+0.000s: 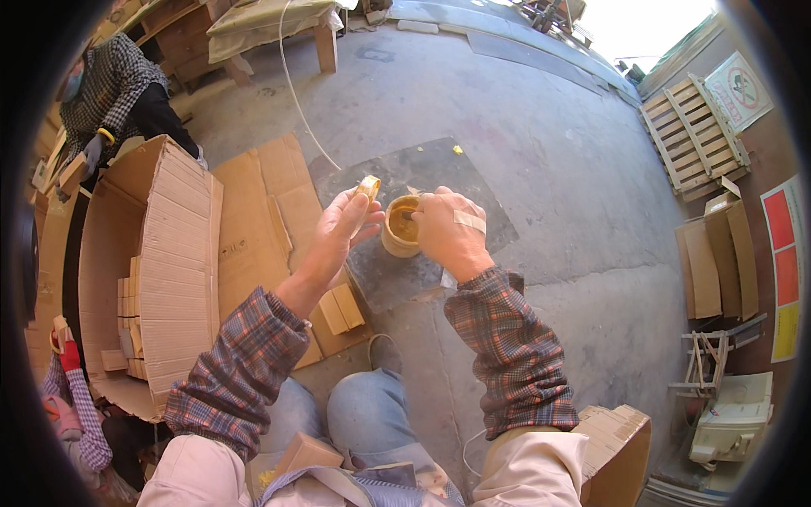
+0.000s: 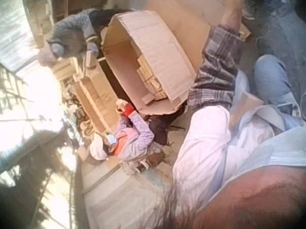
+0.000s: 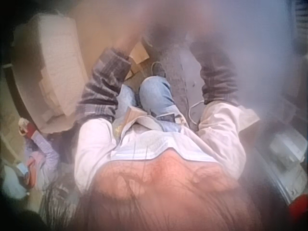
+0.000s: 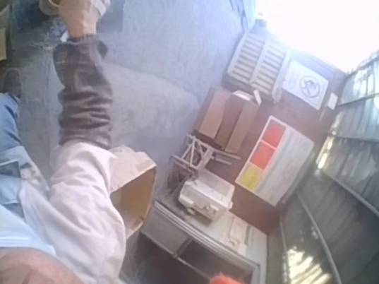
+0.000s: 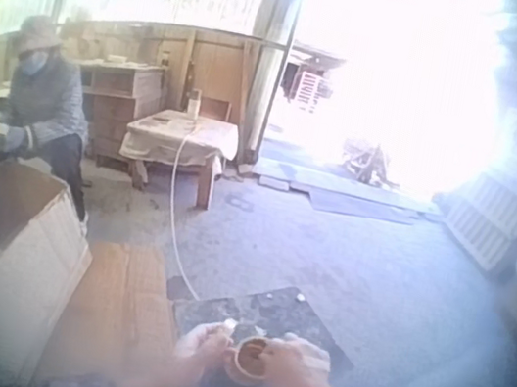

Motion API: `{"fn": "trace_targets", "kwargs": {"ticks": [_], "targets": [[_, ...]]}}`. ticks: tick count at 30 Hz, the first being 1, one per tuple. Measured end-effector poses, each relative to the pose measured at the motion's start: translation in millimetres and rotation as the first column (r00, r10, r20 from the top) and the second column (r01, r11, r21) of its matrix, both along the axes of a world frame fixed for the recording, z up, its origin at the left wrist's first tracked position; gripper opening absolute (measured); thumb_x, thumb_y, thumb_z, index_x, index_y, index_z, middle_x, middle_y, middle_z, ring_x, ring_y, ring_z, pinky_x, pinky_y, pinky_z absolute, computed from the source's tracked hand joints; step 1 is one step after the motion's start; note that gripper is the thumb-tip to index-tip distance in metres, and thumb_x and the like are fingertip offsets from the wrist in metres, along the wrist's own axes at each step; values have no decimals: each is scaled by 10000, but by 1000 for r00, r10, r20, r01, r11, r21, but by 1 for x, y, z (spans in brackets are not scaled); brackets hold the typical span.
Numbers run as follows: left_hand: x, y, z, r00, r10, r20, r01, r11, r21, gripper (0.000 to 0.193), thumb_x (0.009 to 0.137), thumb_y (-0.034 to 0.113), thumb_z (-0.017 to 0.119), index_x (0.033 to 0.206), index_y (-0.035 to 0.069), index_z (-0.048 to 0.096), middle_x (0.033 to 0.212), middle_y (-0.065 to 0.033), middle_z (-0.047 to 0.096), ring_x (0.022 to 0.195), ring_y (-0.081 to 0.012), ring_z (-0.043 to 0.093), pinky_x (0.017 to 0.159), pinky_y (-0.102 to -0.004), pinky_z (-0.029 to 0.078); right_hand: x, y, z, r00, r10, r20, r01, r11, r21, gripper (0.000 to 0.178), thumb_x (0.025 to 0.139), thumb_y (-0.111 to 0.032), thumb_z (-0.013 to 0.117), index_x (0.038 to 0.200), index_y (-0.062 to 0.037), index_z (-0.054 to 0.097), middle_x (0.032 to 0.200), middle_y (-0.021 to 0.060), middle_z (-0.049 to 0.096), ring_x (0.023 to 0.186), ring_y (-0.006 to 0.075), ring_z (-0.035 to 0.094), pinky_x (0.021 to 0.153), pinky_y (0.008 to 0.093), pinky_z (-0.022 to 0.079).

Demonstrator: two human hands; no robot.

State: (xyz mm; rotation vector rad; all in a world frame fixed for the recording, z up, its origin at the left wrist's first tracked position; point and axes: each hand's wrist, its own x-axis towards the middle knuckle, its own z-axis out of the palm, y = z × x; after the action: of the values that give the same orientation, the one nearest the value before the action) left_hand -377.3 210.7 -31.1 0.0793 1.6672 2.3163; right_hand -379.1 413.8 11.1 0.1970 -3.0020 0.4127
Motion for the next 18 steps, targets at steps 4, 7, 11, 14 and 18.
{"fn": "trace_targets", "kwargs": {"ticks": [4,7,11,14,18], "targets": [[-3,-4,2,998,59,-2,-59,998,34,780,992,553,710,1500,10,473,1287,-85,610,1167,-146,605,1017,-322,499,1,-3,1,999,-31,-17,31,999,-22,188,911,-253,717,922,-78,785,980,101,722,955,330,709,832,465,548],[-5,-3,2,998,67,-9,-66,998,23,792,987,546,720,1507,6,465,1319,-103,598,1192,-152,592,1027,-328,489,2,-8,1,994,76,81,-86,988,126,182,916,-244,712,921,-77,784,985,100,725,958,330,711,841,463,548],[-2,-3,1,991,89,-98,-95,994,-57,839,965,537,749,1525,-7,441,1347,-129,579,1251,-201,582,1062,-351,480,8,6,9,996,-91,13,92,984,-154,188,905,-233,723,882,-51,763,967,114,732,956,323,712,807,449,546],[-1,0,1,974,106,-202,-142,974,-174,885,936,528,778,1539,-13,422,1395,-163,548,1292,-256,579,1089,-389,477,16,24,16,984,-128,122,161,935,-317,210,902,-237,732,911,-29,767,877,125,747,855,321,713,786,418,541],[2,7,5,908,-61,-415,-211,788,-578,848,921,416,798,1539,-23,419,1440,-179,531,1332,-309,567,1123,-403,469,30,36,20,978,-146,150,199,872,-447,215,916,-217,722,949,-11,774,826,143,751,791,287,719,774,391,541]]}}
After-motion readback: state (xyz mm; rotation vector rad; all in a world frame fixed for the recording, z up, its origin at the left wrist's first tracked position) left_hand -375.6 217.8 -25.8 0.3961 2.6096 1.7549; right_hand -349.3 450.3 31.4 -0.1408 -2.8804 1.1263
